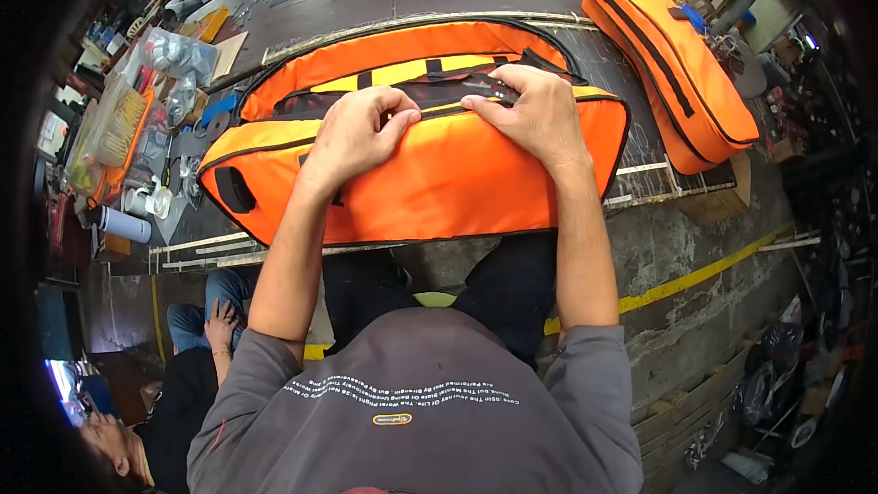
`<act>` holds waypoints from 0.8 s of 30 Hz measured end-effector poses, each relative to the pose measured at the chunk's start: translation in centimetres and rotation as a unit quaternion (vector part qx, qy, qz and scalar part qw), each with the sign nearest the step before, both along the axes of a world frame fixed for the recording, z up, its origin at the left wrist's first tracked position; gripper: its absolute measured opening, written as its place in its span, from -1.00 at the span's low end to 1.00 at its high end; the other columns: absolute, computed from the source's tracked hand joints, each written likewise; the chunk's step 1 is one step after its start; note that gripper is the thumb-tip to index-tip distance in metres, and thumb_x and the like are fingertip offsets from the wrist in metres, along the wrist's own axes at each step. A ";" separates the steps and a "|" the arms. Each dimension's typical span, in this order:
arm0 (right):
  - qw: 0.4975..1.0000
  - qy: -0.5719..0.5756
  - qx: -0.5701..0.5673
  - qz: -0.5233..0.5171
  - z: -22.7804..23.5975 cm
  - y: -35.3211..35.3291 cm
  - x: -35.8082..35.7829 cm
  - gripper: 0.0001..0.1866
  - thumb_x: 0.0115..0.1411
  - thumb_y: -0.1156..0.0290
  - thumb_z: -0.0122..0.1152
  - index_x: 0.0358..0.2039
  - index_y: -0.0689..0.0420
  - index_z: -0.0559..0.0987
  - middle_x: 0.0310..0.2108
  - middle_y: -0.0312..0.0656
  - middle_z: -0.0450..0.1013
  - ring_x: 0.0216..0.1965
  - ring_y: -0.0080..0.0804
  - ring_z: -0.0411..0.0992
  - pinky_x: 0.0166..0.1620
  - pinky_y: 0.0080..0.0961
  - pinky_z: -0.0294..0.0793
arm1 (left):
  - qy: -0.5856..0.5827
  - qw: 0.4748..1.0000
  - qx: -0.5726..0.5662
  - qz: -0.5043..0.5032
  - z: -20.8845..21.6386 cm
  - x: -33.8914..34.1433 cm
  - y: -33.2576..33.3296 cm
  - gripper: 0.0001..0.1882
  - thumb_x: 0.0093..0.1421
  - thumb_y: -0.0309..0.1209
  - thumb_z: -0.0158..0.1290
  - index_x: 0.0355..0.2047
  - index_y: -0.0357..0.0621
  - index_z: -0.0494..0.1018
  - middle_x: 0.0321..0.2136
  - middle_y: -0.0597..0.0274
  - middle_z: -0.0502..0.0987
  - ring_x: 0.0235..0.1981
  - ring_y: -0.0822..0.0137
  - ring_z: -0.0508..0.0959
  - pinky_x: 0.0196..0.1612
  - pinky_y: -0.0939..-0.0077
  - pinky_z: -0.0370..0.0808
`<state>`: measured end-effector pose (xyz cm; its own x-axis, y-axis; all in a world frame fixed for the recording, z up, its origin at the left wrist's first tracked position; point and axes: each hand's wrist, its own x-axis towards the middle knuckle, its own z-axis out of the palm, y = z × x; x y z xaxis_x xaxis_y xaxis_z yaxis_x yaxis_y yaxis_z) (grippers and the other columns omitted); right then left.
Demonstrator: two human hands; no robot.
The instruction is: Inspected and trimmed loose threads from an orange trauma kit bag using small snips.
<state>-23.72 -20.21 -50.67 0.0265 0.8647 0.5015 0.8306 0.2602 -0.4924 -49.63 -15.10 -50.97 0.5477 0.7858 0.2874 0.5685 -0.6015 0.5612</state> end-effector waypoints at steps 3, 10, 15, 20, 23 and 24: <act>0.999 0.010 0.034 0.018 -0.3 -0.2 0.2 -0.54 0.12 0.08 0.65 -0.15 0.16 0.72 -0.34 -0.14 0.70 -0.34 -0.24 0.68 -0.21 -0.33 0.66 | -0.079 0.996 0.024 -0.020 0.1 0.0 -0.1 -0.90 0.31 -0.42 0.28 -0.24 -0.14 0.73 -0.35 0.12 0.70 -0.38 0.13 0.68 -0.21 0.23 0.61; 0.999 0.013 0.032 0.014 0.5 -0.6 -0.1 -0.53 0.15 0.16 0.63 -0.06 0.17 0.66 -0.28 -0.10 0.70 -0.31 -0.26 0.68 -0.18 -0.33 0.67 | -0.004 0.980 0.182 -0.086 0.9 0.3 0.0 -0.88 0.21 -0.45 0.33 -0.24 -0.04 0.76 -0.30 0.22 0.70 -0.30 0.09 0.71 -0.21 0.21 0.62; 1.000 0.024 0.015 0.010 0.1 -0.9 0.3 -0.52 0.19 0.20 0.60 -0.02 0.17 0.60 -0.25 -0.10 0.70 -0.27 -0.25 0.69 -0.16 -0.32 0.67 | 0.043 0.963 0.246 -0.099 0.5 1.3 0.7 -0.91 0.20 -0.43 0.31 -0.28 0.00 0.76 -0.32 0.27 0.68 -0.30 0.10 0.71 -0.21 0.20 0.59; 0.994 0.070 0.069 0.048 -1.3 0.2 0.9 -0.58 0.28 0.29 0.54 0.01 0.18 0.55 -0.14 -0.02 0.68 -0.12 -0.10 0.71 -0.02 -0.25 0.66 | 0.076 0.914 0.382 -0.116 -0.9 2.1 1.4 -0.88 0.16 -0.28 0.22 -0.33 0.12 0.73 -0.27 0.39 0.67 -0.35 0.21 0.72 -0.26 0.23 0.63; 0.986 0.128 0.077 0.071 -1.2 0.4 0.1 -0.60 0.29 0.40 0.54 0.01 0.23 0.51 -0.19 -0.11 0.59 -0.28 -0.45 0.56 -0.17 -0.44 0.56 | 0.098 0.923 0.354 -0.115 -1.1 2.5 1.3 -0.83 0.35 -0.31 0.13 -0.33 -0.04 0.66 -0.31 0.17 0.64 -0.38 0.14 0.76 -0.36 0.19 0.68; 0.989 0.105 0.080 0.064 -0.9 0.1 0.1 -0.62 0.32 0.40 0.50 0.01 0.22 0.50 -0.31 -0.17 0.49 -0.39 -0.46 0.42 -0.28 -0.40 0.47 | 0.128 0.919 0.360 -0.102 -1.0 2.4 1.3 -0.87 0.33 -0.35 0.11 -0.32 -0.07 0.62 -0.30 0.14 0.62 -0.40 0.13 0.74 -0.37 0.18 0.68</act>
<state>-23.62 -20.16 -51.54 0.0403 0.7780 0.6270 0.6693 0.4449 -0.5951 -47.27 -13.84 -52.02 0.7842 0.3172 0.5333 0.4616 -0.8726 -0.1597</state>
